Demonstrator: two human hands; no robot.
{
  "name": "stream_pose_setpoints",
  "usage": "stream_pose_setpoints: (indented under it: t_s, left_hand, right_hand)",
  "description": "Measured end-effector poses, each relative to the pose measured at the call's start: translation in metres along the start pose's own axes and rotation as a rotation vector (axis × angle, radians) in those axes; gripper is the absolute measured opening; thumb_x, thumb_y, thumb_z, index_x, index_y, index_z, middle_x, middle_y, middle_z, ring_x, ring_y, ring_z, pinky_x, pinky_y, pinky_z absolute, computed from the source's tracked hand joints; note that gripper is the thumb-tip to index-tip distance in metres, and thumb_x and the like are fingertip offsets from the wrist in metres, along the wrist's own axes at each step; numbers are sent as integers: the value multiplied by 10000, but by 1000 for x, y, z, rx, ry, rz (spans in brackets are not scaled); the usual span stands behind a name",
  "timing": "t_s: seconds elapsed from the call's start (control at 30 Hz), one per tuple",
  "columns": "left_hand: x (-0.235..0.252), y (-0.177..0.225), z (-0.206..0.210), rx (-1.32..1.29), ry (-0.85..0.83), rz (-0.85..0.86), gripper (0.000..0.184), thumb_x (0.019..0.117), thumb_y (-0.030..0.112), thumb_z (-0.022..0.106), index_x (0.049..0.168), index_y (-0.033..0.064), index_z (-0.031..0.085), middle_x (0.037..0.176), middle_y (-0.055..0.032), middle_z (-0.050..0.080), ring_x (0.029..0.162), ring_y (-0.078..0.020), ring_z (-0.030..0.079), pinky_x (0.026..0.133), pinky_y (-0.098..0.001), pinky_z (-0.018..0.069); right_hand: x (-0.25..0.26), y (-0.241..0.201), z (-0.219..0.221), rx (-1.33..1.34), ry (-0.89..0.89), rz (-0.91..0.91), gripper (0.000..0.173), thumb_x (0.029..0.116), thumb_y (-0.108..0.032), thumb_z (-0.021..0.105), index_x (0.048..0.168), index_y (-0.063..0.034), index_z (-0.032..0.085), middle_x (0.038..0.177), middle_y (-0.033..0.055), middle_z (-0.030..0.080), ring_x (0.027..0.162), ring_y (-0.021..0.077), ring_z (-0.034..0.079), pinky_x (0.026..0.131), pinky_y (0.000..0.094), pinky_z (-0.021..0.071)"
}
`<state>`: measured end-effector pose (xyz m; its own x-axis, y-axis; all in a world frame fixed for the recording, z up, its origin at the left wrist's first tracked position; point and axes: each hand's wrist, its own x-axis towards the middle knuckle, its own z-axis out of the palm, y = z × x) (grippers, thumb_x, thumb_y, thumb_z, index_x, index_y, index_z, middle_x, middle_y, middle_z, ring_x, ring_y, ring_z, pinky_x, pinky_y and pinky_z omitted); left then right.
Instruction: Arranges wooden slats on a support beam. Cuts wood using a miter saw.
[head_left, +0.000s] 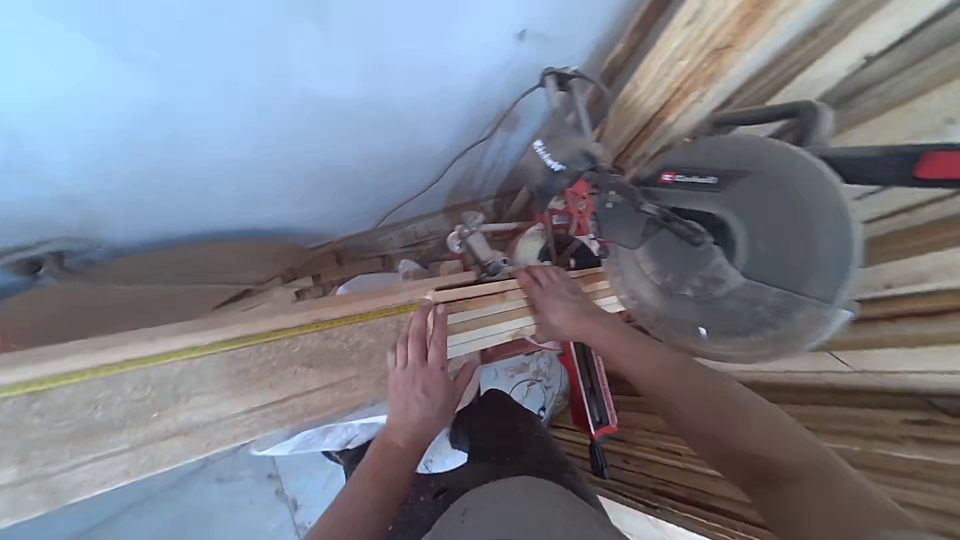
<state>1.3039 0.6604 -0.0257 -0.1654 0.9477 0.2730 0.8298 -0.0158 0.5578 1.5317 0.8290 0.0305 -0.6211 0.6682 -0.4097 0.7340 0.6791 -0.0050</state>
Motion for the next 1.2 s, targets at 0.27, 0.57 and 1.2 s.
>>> stream_pose_setpoints:
  t_s: [0.27,0.57,1.2]
  left_hand:
    - [86,70,27,489,-553,85,1363,581,599,919,1660,171,203,1644,-254,285,1539,-472,205,1197,-746,106]
    - [79,65,34,440,-359,224,1293,489,576,903,1568,60,412,1483,-322,495,1402,-566,408,1127,-790,216]
    - [78,62,35,531,-495,123,1349,511,655,919,1603,123,332,1540,-224,448,1481,-459,326,1189,-716,185]
  right_hand:
    - [-7,8,8,74,155,-90,1296,484,-439,997,1585,-177,365,1468,179,519,1370,385,488,1201,623,306]
    - [-177,-2,-54,610,506,-432,505,919,-309,769,1382,-150,645,1347,57,679,1234,232,649,1061,455,521]
    - [-214,173,-300,-112,268,126,741,1033,-626,148,786,-105,612,700,68,579,688,258,622,610,536,470]
